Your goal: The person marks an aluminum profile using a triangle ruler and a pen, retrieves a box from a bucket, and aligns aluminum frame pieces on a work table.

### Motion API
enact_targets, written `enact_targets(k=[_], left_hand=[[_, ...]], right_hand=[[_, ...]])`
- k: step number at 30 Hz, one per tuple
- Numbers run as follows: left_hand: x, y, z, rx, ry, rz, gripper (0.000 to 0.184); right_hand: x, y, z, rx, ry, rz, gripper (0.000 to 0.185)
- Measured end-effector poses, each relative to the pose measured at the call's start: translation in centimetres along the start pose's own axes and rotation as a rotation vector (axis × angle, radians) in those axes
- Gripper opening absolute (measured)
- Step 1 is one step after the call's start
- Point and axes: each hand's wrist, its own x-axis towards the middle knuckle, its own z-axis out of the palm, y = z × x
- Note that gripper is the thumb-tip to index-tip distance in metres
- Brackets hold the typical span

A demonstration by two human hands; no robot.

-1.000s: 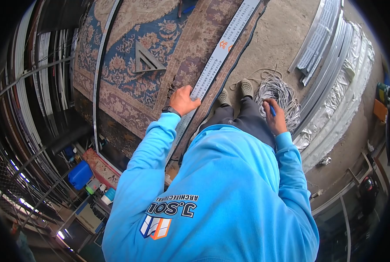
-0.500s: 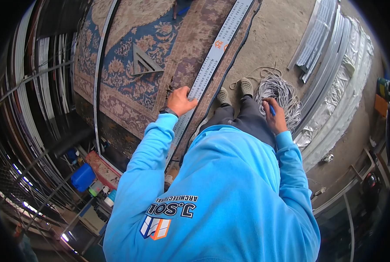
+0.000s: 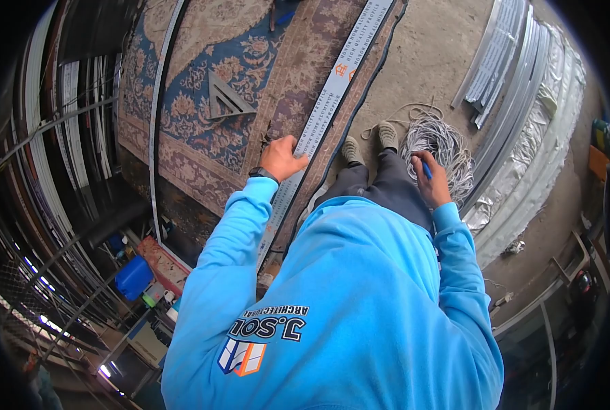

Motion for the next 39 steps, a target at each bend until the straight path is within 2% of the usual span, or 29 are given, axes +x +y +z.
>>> enact_targets(k=[5,8,11,21,24,27,30,33,36,39], left_hand=[[-0.1,0.1,-0.3,-0.006,-0.009,-0.005,0.051],[0.3,0.3,-1.0,-0.021,-0.085,-0.05,0.051],[0.8,0.2,-0.4,0.059,-0.095,-0.048,0.053],[0.3,-0.2,-0.2,0.017,-0.106,-0.061,0.06],[0.0,-1.0,1.1,0.066,0.028,0.044,0.054],[-0.2,-0.9,1.0,0.077,0.025,0.038,0.056],[-0.7,-1.5,-0.1,-0.204,-0.108,-0.042,0.054],[-2.1,-5.0,2.0,-0.48,-0.002,-0.087,0.046],[-4.8,-5.6,1.8,-0.316,-0.047,-0.072,0.041],[-5.6,-6.6,2.7,-0.351,0.014,-0.037,0.038]], right_hand=[[0.3,0.2,0.1,0.014,-0.006,-0.011,0.025],[0.3,0.6,0.1,0.02,0.006,-0.024,0.025],[0.3,0.8,0.3,0.024,0.007,0.007,0.024],[0.2,1.0,0.0,0.021,-0.005,-0.014,0.023],[0.2,1.0,-0.2,-0.009,-0.005,-0.018,0.023],[0.1,1.0,-0.2,-0.002,0.008,-0.038,0.023],[0.1,2.0,0.1,-0.018,0.048,-0.077,0.024],[-0.3,2.6,-0.4,0.018,0.021,-0.001,0.025],[-0.7,3.5,-0.5,0.027,0.016,0.032,0.025],[-0.9,3.1,-0.6,-0.001,0.015,0.019,0.025]])
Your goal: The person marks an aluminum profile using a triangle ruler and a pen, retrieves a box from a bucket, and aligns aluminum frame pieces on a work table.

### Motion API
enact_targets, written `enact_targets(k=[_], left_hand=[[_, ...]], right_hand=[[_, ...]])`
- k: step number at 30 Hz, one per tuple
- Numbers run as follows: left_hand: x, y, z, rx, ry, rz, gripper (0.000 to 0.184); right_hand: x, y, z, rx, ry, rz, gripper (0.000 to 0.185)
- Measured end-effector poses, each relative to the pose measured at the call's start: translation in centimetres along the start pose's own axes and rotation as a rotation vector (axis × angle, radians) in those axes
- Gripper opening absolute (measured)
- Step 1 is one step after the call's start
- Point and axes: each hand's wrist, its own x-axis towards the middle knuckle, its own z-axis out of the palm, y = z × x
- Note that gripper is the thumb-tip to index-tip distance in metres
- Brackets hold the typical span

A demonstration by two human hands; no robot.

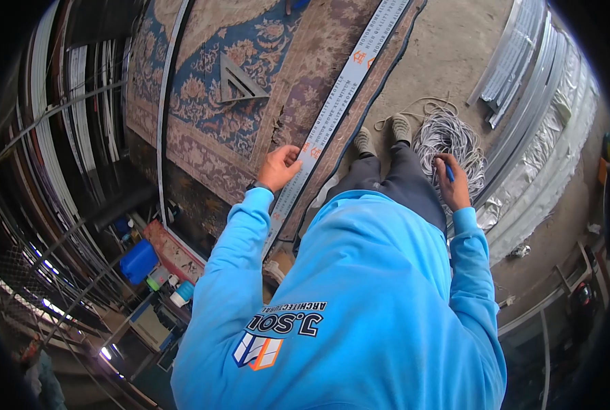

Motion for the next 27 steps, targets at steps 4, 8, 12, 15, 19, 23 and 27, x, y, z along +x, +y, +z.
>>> enact_targets(k=[4,8,12,15,19,23,27], left_hand=[[0.3,0.7,-0.4,0.047,-0.008,0.039,0.036],[0.6,1.0,-0.7,0.121,-0.055,0.017,0.039],[0.7,1.4,-0.6,0.179,-0.046,0.011,0.039],[0.7,1.8,-0.5,0.214,-0.035,0.026,0.038],[1.0,1.8,-0.4,0.262,-0.042,0.047,0.038],[1.3,1.5,-0.3,0.24,-0.058,0.044,0.037],[1.4,1.5,-0.2,0.253,-0.06,0.047,0.037]], right_hand=[[0.1,-0.5,-0.1,-0.053,-0.009,-0.019,0.025],[0.4,-0.5,-0.1,-0.06,-0.013,-0.011,0.024],[0.4,-0.6,0.1,-0.059,-0.005,-0.016,0.025],[0.2,-0.8,0.3,-0.054,0.001,-0.031,0.025],[0.0,-1.2,0.5,-0.064,-0.012,-0.005,0.024],[-0.2,-1.1,0.5,-0.059,-0.016,0.008,0.024],[-0.3,-0.9,0.5,-0.051,-0.019,0.003,0.025]])
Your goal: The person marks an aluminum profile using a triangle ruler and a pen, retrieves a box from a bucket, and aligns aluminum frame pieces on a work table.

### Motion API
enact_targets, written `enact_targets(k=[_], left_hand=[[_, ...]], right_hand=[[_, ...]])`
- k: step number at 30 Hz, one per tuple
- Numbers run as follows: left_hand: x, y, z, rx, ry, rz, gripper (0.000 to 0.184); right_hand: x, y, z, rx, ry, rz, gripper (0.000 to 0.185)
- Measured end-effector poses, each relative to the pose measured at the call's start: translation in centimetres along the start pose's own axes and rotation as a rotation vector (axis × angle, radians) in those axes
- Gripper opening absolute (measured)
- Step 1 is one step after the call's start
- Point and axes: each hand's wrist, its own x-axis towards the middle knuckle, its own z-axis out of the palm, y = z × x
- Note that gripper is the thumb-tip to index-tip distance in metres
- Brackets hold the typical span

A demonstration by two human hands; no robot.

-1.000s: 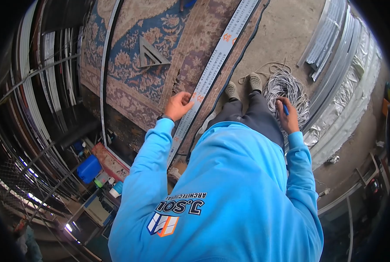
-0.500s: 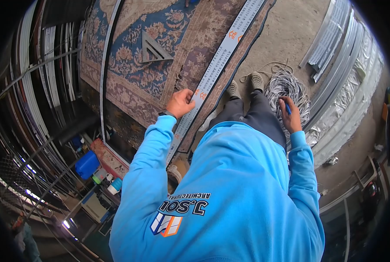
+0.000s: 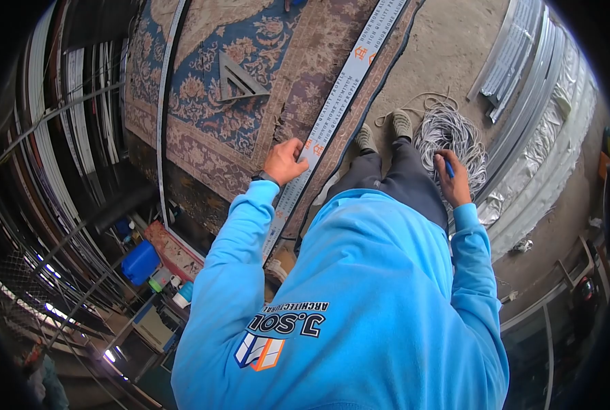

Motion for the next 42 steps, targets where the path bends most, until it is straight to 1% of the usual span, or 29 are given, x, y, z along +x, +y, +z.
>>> enact_targets(k=[4,7,16,22,25,28,31,34,42], left_hand=[[0.0,-0.1,-0.2,-0.015,-0.015,0.007,0.037],[0.0,-0.2,-0.2,-0.025,-0.017,0.007,0.037],[0.0,-0.3,-0.4,-0.07,-0.032,0.013,0.036],[0.0,-0.2,-0.4,-0.058,-0.034,0.024,0.036],[-0.1,-0.1,-0.2,-0.028,-0.013,0.015,0.035],[-0.4,0.2,-0.2,-0.079,-0.026,-0.052,0.04],[-1.0,0.9,-0.1,0.015,-0.007,-0.031,0.045],[-1.1,0.2,0.8,0.02,0.047,0.024,0.048],[-1.0,0.5,1.1,0.106,0.067,0.031,0.047]], right_hand=[[-0.1,-0.6,0.0,-0.009,0.007,-0.013,0.025],[0.1,-0.4,0.1,0.002,-0.023,0.031,0.025],[0.4,0.1,0.4,0.009,0.01,-0.024,0.026],[0.4,-0.1,0.2,0.037,0.014,0.002,0.025],[0.5,-0.2,0.1,0.026,-0.003,0.023,0.024],[0.6,0.0,0.3,0.008,0.015,-0.03,0.024],[0.6,-0.2,0.0,0.004,-0.01,0.014,0.025],[0.6,0.3,0.1,0.005,-0.003,-0.005,0.026],[0.5,0.6,0.2,-0.009,-0.009,-0.002,0.027]])
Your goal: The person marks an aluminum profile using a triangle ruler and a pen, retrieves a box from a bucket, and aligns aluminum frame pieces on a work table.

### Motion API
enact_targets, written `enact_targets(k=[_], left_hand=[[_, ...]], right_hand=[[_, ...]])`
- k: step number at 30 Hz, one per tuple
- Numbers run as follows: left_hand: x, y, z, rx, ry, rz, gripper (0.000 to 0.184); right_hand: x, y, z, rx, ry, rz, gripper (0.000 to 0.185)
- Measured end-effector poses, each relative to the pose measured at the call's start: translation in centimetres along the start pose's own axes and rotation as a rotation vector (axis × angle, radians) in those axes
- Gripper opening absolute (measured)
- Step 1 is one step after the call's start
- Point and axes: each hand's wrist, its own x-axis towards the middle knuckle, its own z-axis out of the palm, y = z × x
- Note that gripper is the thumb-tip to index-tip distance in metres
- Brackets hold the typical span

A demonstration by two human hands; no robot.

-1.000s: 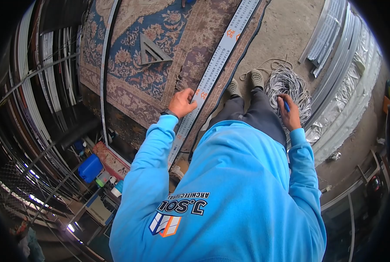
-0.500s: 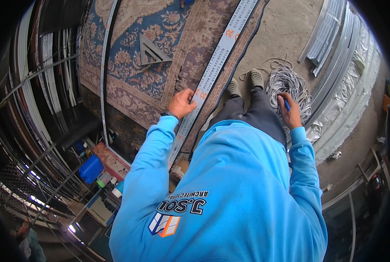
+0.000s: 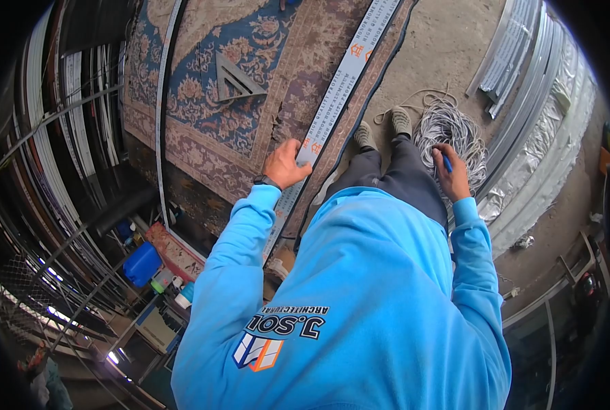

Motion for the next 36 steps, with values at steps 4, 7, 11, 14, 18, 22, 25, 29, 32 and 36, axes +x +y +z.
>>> enact_targets(k=[4,7,11,14,18,22,25,29,32,36], left_hand=[[0.1,0.3,-0.1,0.017,-0.013,-0.02,0.047],[0.2,0.2,0.0,0.006,-0.013,-0.021,0.046],[0.2,0.2,0.0,0.001,-0.016,-0.011,0.046],[0.1,0.3,-0.1,0.003,-0.014,0.0,0.046],[0.1,0.5,-0.1,0.012,-0.006,0.002,0.047],[0.0,0.6,-0.2,0.003,-0.005,-0.007,0.048],[0.1,0.5,-0.2,0.007,-0.019,-0.005,0.048],[0.0,0.8,-0.3,0.044,-0.029,-0.015,0.05],[0.0,0.9,-0.6,0.012,-0.057,-0.027,0.051],[0.0,0.9,-0.5,0.016,-0.045,-0.011,0.051]], right_hand=[[-0.1,-0.3,0.0,-0.004,-0.009,0.012,0.027],[-0.2,-0.7,-0.2,0.017,-0.019,0.013,0.026],[-0.3,-0.5,-0.1,0.025,-0.01,-0.01,0.026],[-0.2,-0.4,0.0,0.015,-0.005,-0.008,0.026],[-0.1,-0.7,0.0,-0.004,-0.001,0.007,0.026],[0.0,-0.9,0.0,-0.002,-0.012,0.01,0.026],[0.2,-0.3,0.4,-0.01,-0.015,-0.018,0.029],[0.2,-0.4,0.8,-0.001,-0.006,-0.022,0.028],[0.2,-0.4,0.8,0.004,-0.008,-0.006,0.028],[0.2,-0.6,0.6,0.036,-0.001,-0.01,0.027]])
